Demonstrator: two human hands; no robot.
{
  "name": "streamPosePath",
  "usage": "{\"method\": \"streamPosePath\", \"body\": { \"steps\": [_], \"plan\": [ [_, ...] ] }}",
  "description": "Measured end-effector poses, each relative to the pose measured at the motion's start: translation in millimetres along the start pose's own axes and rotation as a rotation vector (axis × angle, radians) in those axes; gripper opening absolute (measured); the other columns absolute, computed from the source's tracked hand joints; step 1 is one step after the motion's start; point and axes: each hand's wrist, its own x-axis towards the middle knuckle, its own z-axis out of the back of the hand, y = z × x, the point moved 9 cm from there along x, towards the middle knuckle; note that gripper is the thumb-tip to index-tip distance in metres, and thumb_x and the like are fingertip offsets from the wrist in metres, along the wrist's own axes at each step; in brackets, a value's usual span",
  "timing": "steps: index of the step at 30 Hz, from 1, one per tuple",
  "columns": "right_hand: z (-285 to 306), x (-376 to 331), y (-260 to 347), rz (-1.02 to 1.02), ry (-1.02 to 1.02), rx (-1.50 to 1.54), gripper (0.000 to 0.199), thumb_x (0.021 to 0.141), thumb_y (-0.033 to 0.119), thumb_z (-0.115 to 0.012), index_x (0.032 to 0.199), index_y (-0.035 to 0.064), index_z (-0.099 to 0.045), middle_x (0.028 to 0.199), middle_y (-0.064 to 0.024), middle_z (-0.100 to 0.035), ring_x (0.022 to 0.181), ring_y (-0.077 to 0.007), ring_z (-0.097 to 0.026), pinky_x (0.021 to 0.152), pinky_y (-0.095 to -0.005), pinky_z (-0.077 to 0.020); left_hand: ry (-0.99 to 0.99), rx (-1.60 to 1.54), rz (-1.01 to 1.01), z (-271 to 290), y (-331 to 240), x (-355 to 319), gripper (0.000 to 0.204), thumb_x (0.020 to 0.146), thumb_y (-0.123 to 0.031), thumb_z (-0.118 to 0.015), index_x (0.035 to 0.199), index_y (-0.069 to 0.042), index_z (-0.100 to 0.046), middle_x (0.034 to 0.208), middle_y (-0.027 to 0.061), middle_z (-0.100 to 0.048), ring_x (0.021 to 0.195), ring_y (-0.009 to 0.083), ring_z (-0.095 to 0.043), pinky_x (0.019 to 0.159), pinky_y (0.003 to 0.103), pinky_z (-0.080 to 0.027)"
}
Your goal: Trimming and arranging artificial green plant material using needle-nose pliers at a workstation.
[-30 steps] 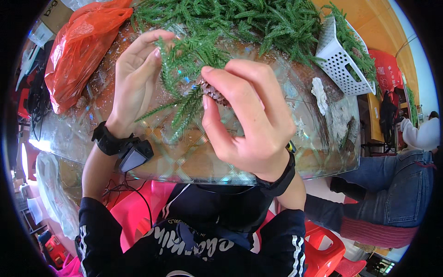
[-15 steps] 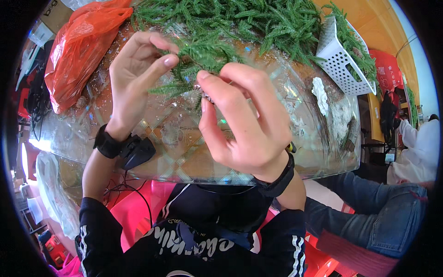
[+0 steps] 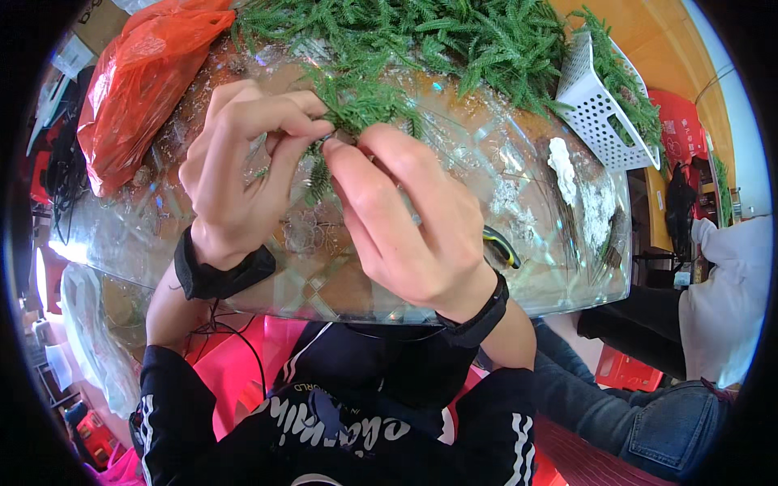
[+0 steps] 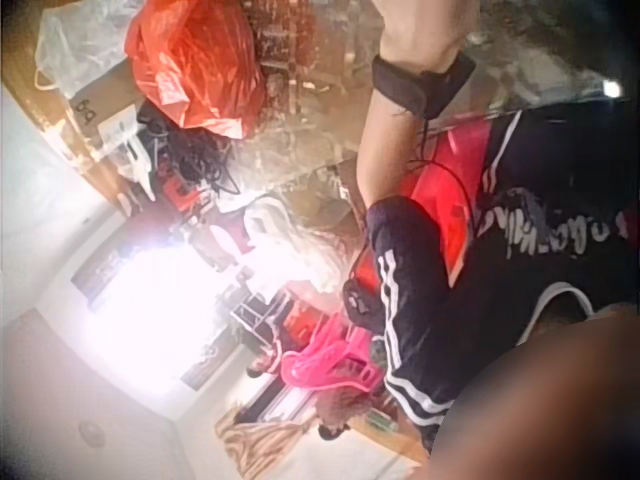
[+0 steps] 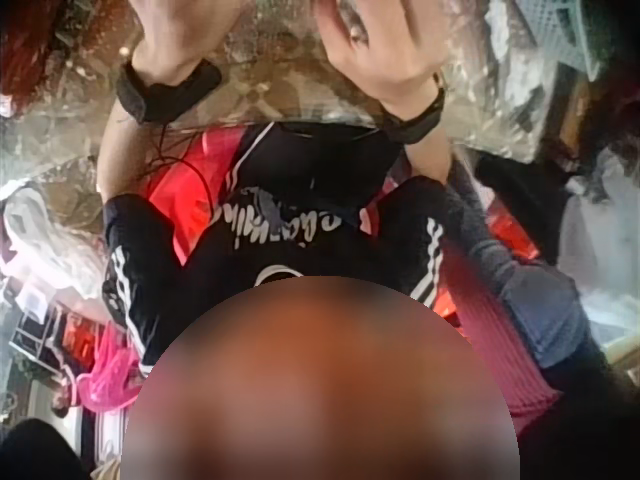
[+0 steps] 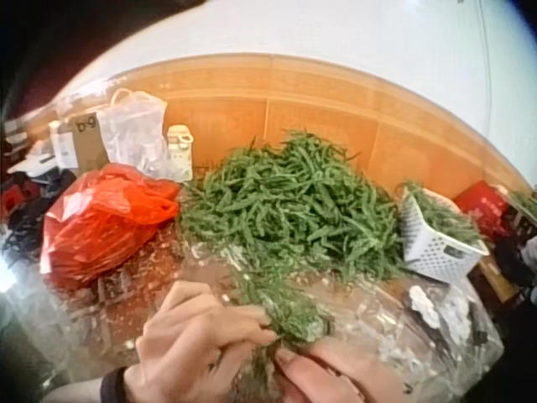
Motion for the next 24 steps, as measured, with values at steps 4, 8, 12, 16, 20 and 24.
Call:
{"method": "streamPosePath", "body": {
  "steps": [4, 8, 12, 16, 20, 24],
  "plan": [
    [-2.4, 0.5, -3.1, -0.055, 0.002, 0.030, 0.037, 0.058, -0.012, -0.068, 0.093, -0.0013, -0.061, 0.086, -0.0126, -0.058, 0.071, -0.0218, -0.058, 0.061, -0.0277, -0.0478, 0.092, 0.077, -0.012, -3.9, -7.4, 0.7, 0.024, 0.066, 0.013, -0.064, 0.082, -0.001, -0.053, 0.074, 0.0097, -0.061, 0.069, 0.0181, -0.058, 0.064, 0.026, -0.044],
    [-0.2, 1.3, -5.8, -0.058, -0.010, 0.041, 0.038, 0.058, -0.012, -0.068, 0.094, -0.0011, -0.061, 0.088, -0.0131, -0.058, 0.071, -0.0221, -0.058, 0.062, -0.0273, -0.0481, 0.052, 0.024, 0.072, -4.5, 2.6, -1.4, 0.022, 0.067, 0.010, -0.063, 0.082, -0.002, -0.053, 0.075, 0.0074, -0.060, 0.068, 0.0194, -0.057, 0.067, 0.028, -0.044],
    [0.2, 3.7, -10.9, -0.081, -0.023, 0.119, 0.040, 0.058, -0.013, -0.067, 0.095, -0.0007, -0.061, 0.093, -0.0137, -0.057, 0.071, -0.0209, -0.059, 0.062, -0.0268, -0.0486, -0.011, -0.150, 0.221, -4.9, 19.1, -7.6, 0.021, 0.070, 0.008, -0.060, 0.087, -0.003, -0.051, 0.081, 0.0064, -0.058, 0.071, 0.0196, -0.055, 0.072, 0.029, -0.042],
    [-3.3, 4.8, -13.0, -0.145, 0.000, 0.182, 0.041, 0.058, -0.014, -0.066, 0.096, -0.0005, -0.061, 0.103, -0.0144, -0.055, 0.073, -0.0196, -0.060, 0.063, -0.0258, -0.0491, 0.056, -0.308, 0.320, -11.9, 27.5, -12.2, 0.025, 0.077, 0.012, -0.054, 0.097, 0.000, -0.044, 0.096, 0.0135, -0.056, 0.087, 0.0160, -0.055, 0.082, 0.027, -0.042],
    [-5.9, 3.9, -12.0, -0.092, 0.031, 0.155, 0.042, 0.057, -0.014, -0.066, 0.096, -0.0002, -0.061, 0.109, -0.0163, -0.052, 0.073, -0.0194, -0.061, 0.063, -0.0260, -0.0496, 0.074, -0.464, 0.413, -16.5, 32.2, -14.2, 0.031, 0.078, 0.011, -0.052, 0.103, 0.000, -0.039, 0.102, 0.0144, -0.054, 0.093, 0.0154, -0.053, 0.085, 0.027, -0.041],
    [-4.5, 3.9, -13.0, -0.110, 0.097, 0.178, 0.041, 0.060, -0.012, -0.067, 0.098, -0.0020, -0.060, 0.112, -0.0177, -0.051, 0.078, -0.0194, -0.061, 0.066, -0.0266, -0.0506, 0.069, -0.741, 0.562, -22.2, 40.4, -18.2, 0.040, 0.077, 0.008, -0.056, 0.110, -0.001, -0.035, 0.104, 0.0147, -0.053, 0.096, 0.0158, -0.052, 0.086, 0.029, -0.041]
  ]
}}
